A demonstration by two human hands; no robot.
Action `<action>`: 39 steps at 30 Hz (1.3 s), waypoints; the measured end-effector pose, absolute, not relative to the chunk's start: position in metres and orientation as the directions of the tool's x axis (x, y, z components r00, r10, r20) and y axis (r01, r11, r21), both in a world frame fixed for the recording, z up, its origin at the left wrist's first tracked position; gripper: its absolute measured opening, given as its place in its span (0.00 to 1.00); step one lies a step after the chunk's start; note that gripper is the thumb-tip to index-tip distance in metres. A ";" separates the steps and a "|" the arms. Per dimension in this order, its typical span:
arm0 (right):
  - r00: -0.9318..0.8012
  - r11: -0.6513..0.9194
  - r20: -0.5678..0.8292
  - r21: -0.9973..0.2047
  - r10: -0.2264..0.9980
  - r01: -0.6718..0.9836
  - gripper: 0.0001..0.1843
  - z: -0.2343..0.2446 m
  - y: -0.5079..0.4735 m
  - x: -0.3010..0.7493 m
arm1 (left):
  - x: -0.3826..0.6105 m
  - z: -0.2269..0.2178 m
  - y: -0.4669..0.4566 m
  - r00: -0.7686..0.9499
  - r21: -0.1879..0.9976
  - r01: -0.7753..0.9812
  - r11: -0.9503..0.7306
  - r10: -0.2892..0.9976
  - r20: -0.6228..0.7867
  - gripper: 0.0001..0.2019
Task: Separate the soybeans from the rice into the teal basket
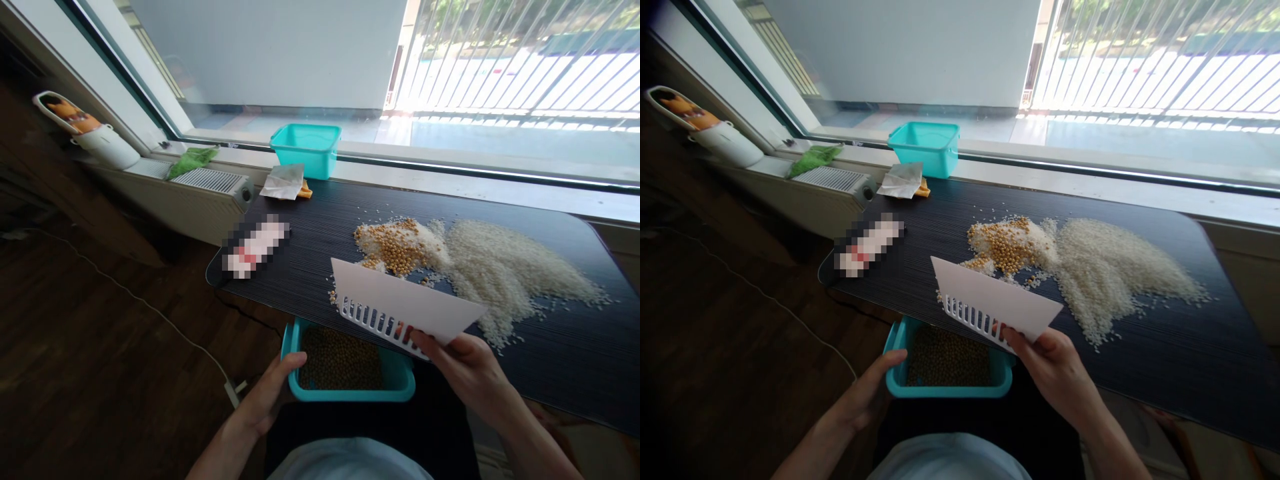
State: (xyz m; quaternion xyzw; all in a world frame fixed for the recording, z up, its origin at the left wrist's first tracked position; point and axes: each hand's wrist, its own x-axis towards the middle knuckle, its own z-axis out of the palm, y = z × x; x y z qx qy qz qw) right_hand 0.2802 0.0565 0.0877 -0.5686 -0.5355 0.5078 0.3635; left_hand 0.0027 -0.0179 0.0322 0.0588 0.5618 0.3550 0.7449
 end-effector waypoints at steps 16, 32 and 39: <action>-0.045 -0.167 -0.181 -0.960 0.982 0.223 0.21 0.094 0.064 0.270 | 0.003 0.037 -0.017 0.111 0.480 -0.471 0.740 0.590 -0.800 0.30; -0.027 -0.200 -0.208 -0.965 0.978 0.172 0.18 0.097 0.059 0.260 | 0.000 0.034 -0.019 0.106 0.474 -0.480 0.739 0.585 -0.804 0.27; -0.034 -0.145 -0.158 -0.958 0.987 0.248 0.20 0.087 0.067 0.271 | 0.001 0.038 -0.018 0.134 0.453 -0.530 0.717 0.598 -0.790 0.29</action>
